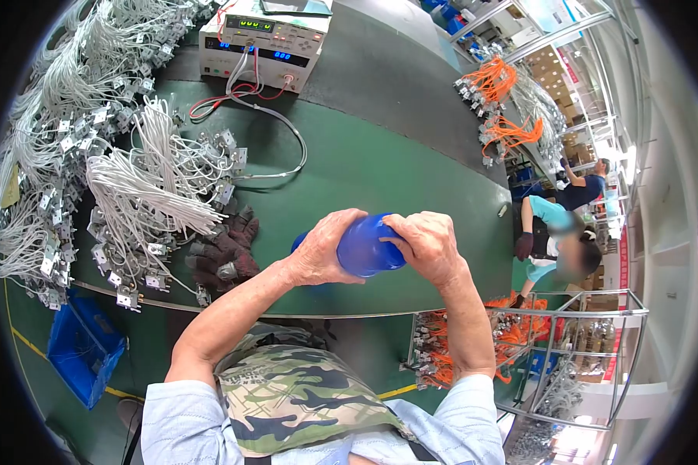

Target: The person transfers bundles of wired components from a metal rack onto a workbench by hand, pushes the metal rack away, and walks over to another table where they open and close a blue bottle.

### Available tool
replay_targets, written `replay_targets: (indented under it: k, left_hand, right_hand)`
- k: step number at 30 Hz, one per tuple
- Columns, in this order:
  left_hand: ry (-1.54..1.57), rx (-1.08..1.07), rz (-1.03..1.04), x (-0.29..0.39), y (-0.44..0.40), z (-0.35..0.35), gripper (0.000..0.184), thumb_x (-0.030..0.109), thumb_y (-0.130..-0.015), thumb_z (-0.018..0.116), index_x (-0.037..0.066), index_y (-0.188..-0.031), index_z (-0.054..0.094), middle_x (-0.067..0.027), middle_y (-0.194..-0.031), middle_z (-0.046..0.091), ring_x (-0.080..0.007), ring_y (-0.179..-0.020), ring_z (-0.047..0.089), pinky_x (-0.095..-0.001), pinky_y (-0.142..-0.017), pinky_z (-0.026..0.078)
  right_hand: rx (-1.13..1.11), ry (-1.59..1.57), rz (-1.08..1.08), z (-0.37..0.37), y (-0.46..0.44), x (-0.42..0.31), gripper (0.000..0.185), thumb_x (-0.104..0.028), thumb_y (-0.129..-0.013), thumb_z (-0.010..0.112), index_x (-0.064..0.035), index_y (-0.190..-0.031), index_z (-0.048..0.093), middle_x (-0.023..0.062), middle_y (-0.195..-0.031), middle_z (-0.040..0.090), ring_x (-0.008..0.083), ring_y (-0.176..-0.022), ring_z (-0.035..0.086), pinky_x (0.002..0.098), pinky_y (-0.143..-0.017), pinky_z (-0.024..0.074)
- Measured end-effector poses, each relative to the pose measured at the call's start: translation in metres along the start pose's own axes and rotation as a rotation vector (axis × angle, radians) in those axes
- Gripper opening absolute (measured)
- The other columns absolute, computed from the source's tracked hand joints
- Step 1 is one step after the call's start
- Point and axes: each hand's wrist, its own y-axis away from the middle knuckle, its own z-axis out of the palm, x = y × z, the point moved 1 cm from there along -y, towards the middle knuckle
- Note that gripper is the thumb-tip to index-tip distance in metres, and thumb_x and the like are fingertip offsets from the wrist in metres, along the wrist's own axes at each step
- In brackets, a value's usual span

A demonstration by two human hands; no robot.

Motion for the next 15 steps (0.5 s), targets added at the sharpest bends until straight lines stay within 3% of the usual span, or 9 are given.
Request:
replay_targets:
  k: [2,15]
  left_hand:
    - [0.052,0.056,0.021,0.001,0.000,0.000,0.098,0.024,-0.048,0.090,0.005,-0.132,0.041,-0.0158,-0.128,0.050,-0.0355,-0.122,0.048,-0.0449,-0.104,0.038]
    - [0.020,0.032,0.037,0.001,0.003,0.001,0.102,0.024,-0.049,0.090,0.005,-0.135,0.040,-0.0160,-0.131,0.049,-0.0354,-0.125,0.046,-0.0461,-0.105,0.037]
  right_hand:
    - [-0.001,0.002,-0.005,0.002,0.000,0.000,0.028,-0.011,-0.072,0.074,-0.0045,-0.097,0.065,0.0067,-0.071,0.064,0.0229,-0.058,0.062,0.0343,-0.055,0.0484]
    - [-0.017,0.063,-0.045,0.007,-0.001,-0.012,0.034,-0.018,-0.078,0.069,-0.0057,-0.109,0.061,0.0024,-0.060,0.054,0.0209,-0.052,0.058,0.0345,-0.050,0.0467]
